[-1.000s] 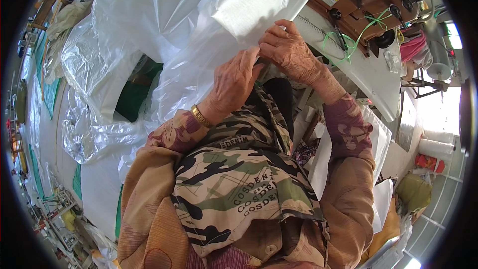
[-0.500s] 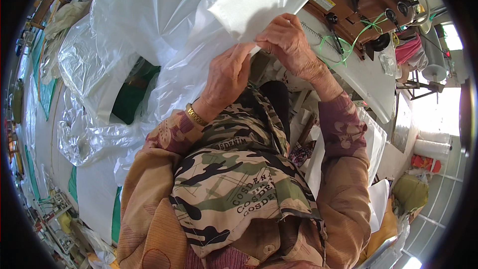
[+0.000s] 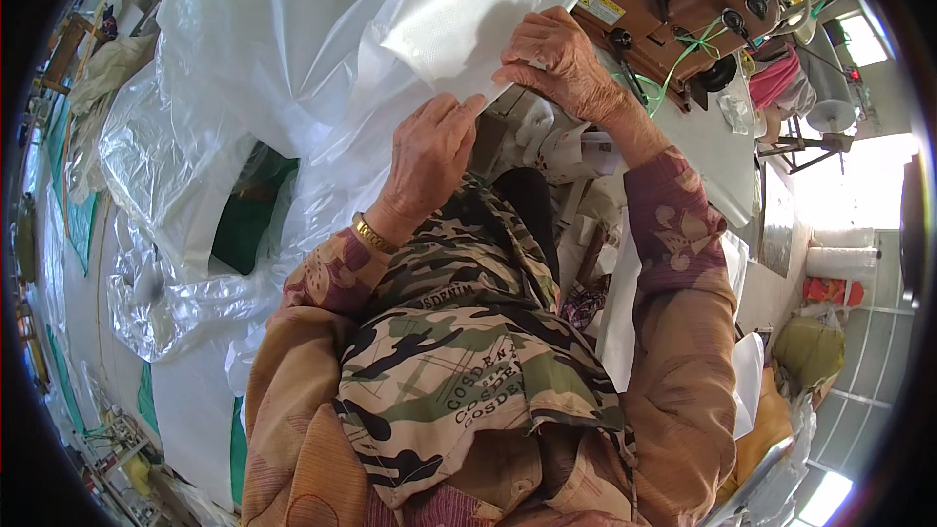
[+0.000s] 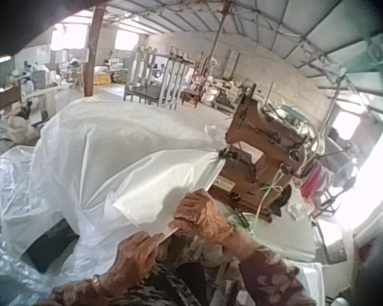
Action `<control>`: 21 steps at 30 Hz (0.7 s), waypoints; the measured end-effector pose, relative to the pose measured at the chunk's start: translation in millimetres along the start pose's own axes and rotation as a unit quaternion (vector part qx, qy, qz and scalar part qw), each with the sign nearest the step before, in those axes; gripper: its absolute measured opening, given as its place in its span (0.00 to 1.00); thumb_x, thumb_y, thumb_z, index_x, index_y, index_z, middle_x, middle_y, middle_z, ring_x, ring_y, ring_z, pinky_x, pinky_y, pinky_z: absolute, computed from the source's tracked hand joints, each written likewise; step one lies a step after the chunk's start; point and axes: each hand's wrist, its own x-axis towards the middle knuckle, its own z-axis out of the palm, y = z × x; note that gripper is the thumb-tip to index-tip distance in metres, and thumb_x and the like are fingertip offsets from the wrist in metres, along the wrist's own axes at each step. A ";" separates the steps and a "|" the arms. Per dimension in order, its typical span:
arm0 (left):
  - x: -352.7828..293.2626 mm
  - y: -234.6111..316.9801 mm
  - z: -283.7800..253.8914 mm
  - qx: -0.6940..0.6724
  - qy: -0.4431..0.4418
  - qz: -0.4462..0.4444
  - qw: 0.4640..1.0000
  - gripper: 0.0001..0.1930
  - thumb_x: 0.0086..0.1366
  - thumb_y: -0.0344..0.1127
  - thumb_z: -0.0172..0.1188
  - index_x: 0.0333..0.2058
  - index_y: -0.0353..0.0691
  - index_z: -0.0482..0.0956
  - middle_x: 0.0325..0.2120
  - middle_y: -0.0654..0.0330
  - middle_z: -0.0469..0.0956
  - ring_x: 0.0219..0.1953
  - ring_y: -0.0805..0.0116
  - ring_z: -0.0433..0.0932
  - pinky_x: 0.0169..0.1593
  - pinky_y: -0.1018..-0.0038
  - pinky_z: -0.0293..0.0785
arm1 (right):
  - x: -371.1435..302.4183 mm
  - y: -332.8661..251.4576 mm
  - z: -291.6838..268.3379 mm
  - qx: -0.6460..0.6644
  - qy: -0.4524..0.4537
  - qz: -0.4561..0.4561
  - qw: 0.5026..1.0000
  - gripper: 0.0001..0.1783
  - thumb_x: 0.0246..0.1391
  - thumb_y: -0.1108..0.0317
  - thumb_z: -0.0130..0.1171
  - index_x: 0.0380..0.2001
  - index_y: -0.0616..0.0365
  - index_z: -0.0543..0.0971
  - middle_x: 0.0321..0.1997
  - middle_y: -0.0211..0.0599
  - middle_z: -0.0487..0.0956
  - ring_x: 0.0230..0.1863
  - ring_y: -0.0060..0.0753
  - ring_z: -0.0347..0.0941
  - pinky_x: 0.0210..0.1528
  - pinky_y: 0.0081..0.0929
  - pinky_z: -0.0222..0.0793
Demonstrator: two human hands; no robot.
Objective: Sewing edges of large white plastic sheets using an industrial sewing machine in a manufacturing environment.
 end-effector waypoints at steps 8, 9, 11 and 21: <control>6.7 -9.9 1.9 -0.045 -0.061 0.022 0.997 0.14 0.55 0.20 0.60 0.42 0.36 0.80 0.23 0.54 0.71 0.23 0.53 0.74 0.29 0.64 0.71 | -5.2 44.6 -14.5 -0.114 0.018 -0.018 0.993 0.17 0.53 0.50 0.63 0.29 0.54 0.78 0.29 0.28 0.75 0.41 0.33 0.73 0.59 0.38 0.56; 6.8 -10.6 2.4 -0.040 -0.075 0.020 0.996 0.14 0.55 0.20 0.60 0.41 0.36 0.80 0.22 0.53 0.71 0.23 0.53 0.74 0.28 0.64 0.71 | -6.0 51.5 -16.4 -0.141 0.004 0.009 0.990 0.17 0.53 0.49 0.62 0.30 0.52 0.78 0.30 0.27 0.75 0.43 0.31 0.73 0.61 0.37 0.55; 6.7 -11.0 4.1 -0.040 -0.098 0.030 0.994 0.13 0.56 0.21 0.59 0.41 0.36 0.79 0.23 0.54 0.71 0.25 0.52 0.75 0.29 0.63 0.72 | -8.6 65.4 -19.3 -0.186 -0.006 0.044 0.982 0.17 0.55 0.49 0.62 0.36 0.50 0.78 0.38 0.29 0.77 0.51 0.30 0.71 0.65 0.39 0.51; 16.9 -13.3 18.6 0.005 -0.170 0.090 0.981 0.12 0.58 0.24 0.58 0.42 0.34 0.79 0.28 0.52 0.74 0.29 0.50 0.76 0.33 0.61 0.73 | -22.1 79.6 19.0 -0.221 0.216 0.143 0.940 0.17 0.51 0.60 0.68 0.42 0.48 0.74 0.52 0.27 0.76 0.62 0.35 0.66 0.72 0.55 0.40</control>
